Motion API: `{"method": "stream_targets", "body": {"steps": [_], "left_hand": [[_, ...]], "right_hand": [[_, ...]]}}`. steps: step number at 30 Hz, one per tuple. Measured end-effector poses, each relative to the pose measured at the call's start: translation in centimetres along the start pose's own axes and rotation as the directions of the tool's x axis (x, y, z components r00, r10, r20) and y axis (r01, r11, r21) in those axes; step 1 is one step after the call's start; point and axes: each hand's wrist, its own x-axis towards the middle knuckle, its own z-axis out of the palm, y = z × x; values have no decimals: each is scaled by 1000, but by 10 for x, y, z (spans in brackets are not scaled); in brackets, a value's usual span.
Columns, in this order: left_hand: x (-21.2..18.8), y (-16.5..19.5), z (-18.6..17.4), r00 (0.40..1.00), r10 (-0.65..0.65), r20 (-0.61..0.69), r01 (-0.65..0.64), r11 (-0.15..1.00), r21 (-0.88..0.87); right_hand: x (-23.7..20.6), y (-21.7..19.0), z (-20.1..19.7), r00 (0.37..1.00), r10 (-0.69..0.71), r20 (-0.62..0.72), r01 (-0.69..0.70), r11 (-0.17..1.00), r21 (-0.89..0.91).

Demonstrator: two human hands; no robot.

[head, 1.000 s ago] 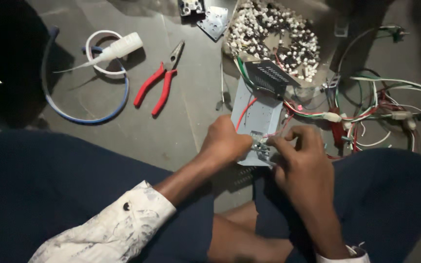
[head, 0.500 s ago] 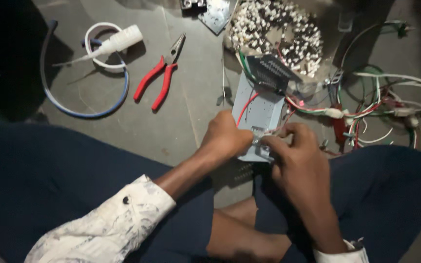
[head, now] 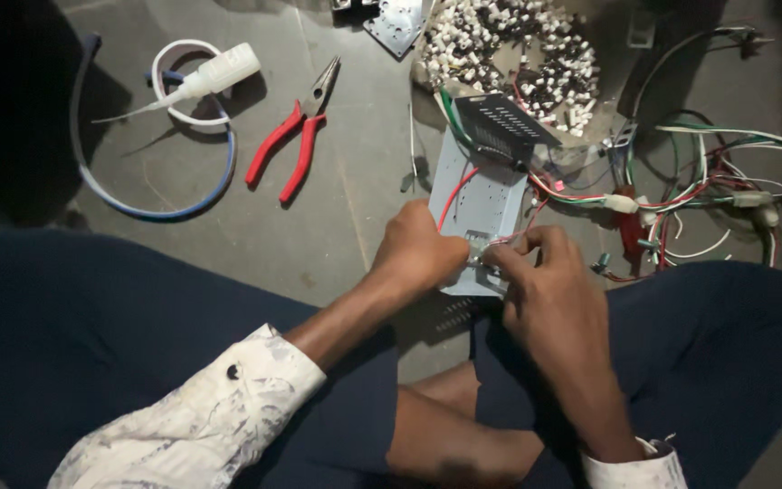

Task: The person sits on the floor assembling an electrical component, likely a power strip, by connecting wires to terminals inside a metal casing. They use a screwdriver to tighten connections and pliers to strip or adjust wires, handling multiple colored wires and electrical parts.

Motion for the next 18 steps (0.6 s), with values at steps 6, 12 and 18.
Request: {"method": "stream_targets", "body": {"steps": [6,12,18], "left_hand": [[3,0,2,999,-37,-27,40,994,107],[0,0,0,1000,11,3,-11,1000,2],[2,0,1,1000,-11,-23,12,998,55]], "right_hand": [[0,0,-1,998,-55,-32,54,998,-22],[0,1,-3,997,-76,-27,76,997,3],[1,-1,-3,1000,-25,3,25,1000,-4]]}}
